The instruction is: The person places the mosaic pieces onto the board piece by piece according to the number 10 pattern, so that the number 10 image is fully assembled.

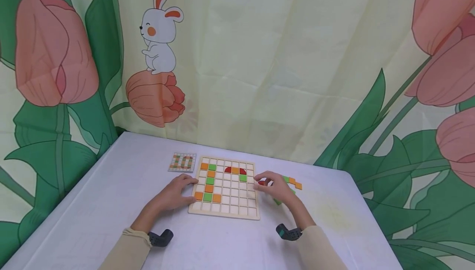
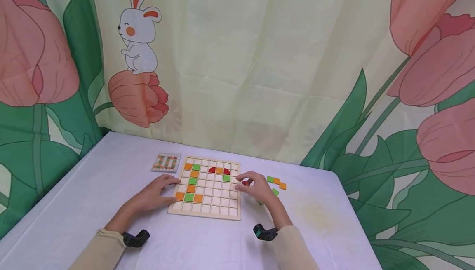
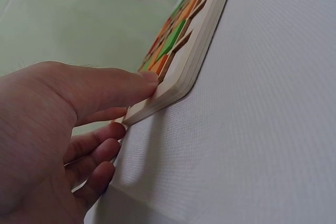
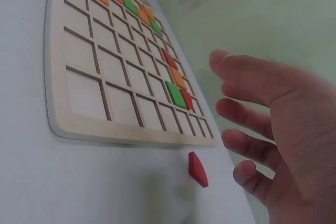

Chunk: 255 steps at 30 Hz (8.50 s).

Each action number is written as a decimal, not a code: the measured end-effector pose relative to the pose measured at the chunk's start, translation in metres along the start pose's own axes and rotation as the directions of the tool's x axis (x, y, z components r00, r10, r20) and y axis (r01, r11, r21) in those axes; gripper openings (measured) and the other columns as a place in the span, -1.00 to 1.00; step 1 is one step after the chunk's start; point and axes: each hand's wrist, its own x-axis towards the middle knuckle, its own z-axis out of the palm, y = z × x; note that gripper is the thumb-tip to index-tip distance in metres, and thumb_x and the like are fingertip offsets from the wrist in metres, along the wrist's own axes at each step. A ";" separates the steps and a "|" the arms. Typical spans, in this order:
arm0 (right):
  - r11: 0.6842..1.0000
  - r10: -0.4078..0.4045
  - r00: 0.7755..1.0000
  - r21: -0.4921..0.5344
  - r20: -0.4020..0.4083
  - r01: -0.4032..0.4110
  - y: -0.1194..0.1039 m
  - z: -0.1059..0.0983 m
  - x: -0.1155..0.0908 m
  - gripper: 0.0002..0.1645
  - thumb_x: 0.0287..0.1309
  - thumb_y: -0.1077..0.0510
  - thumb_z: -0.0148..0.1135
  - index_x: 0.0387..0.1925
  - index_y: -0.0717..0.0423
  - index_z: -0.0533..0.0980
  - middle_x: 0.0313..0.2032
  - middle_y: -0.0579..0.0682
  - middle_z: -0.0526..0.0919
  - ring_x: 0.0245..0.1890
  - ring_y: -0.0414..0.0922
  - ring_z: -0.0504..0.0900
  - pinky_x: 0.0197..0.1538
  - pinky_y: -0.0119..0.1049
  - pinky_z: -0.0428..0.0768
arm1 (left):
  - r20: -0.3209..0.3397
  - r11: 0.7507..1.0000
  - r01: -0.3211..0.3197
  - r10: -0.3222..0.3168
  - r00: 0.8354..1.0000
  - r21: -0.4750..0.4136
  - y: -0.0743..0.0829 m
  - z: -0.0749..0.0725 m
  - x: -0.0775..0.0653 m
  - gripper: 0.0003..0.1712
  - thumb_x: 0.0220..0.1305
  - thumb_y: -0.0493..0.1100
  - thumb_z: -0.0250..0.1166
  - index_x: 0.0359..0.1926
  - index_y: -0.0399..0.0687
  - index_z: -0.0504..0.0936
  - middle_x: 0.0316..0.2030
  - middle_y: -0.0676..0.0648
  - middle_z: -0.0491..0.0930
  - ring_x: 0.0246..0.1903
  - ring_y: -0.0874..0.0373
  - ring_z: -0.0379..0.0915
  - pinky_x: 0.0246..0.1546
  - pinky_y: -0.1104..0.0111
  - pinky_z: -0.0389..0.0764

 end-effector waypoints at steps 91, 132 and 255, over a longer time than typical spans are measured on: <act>0.992 -0.030 0.998 -0.123 -0.053 0.023 0.041 -0.008 -0.033 -0.82 -0.07 0.15 0.49 -0.38 -0.14 0.67 -0.36 -0.22 0.62 -0.28 -0.21 0.48 -0.27 -0.44 0.54 | 0.003 1.000 -0.002 0.002 1.000 -0.001 0.003 -0.003 -0.002 -0.32 0.05 -0.06 0.47 0.24 0.05 0.50 0.17 -0.09 0.42 0.22 -0.04 0.33 0.22 -0.03 0.44; 0.971 -0.194 0.973 -0.116 0.126 0.209 -0.028 0.032 0.037 -0.80 -0.03 0.07 0.47 -0.30 -0.01 0.68 -0.30 -0.12 0.60 -0.27 -0.17 0.47 -0.28 -0.40 0.47 | -0.005 1.000 -0.029 0.029 1.000 -0.012 0.003 -0.004 -0.003 -0.33 0.05 -0.07 0.47 0.22 0.04 0.52 0.12 -0.04 0.44 0.19 -0.01 0.35 0.20 0.00 0.45; 0.992 0.081 0.992 -0.084 -0.101 -0.089 0.052 -0.037 -0.060 -0.69 0.06 0.07 0.42 -0.12 0.01 0.65 -0.42 -0.07 0.53 -0.36 -0.14 0.43 -0.46 -0.46 0.46 | 0.007 0.999 -0.030 0.030 1.000 -0.012 -0.001 -0.004 0.000 -0.31 0.04 -0.05 0.47 0.24 0.07 0.50 0.16 -0.05 0.42 0.22 -0.02 0.33 0.23 -0.02 0.42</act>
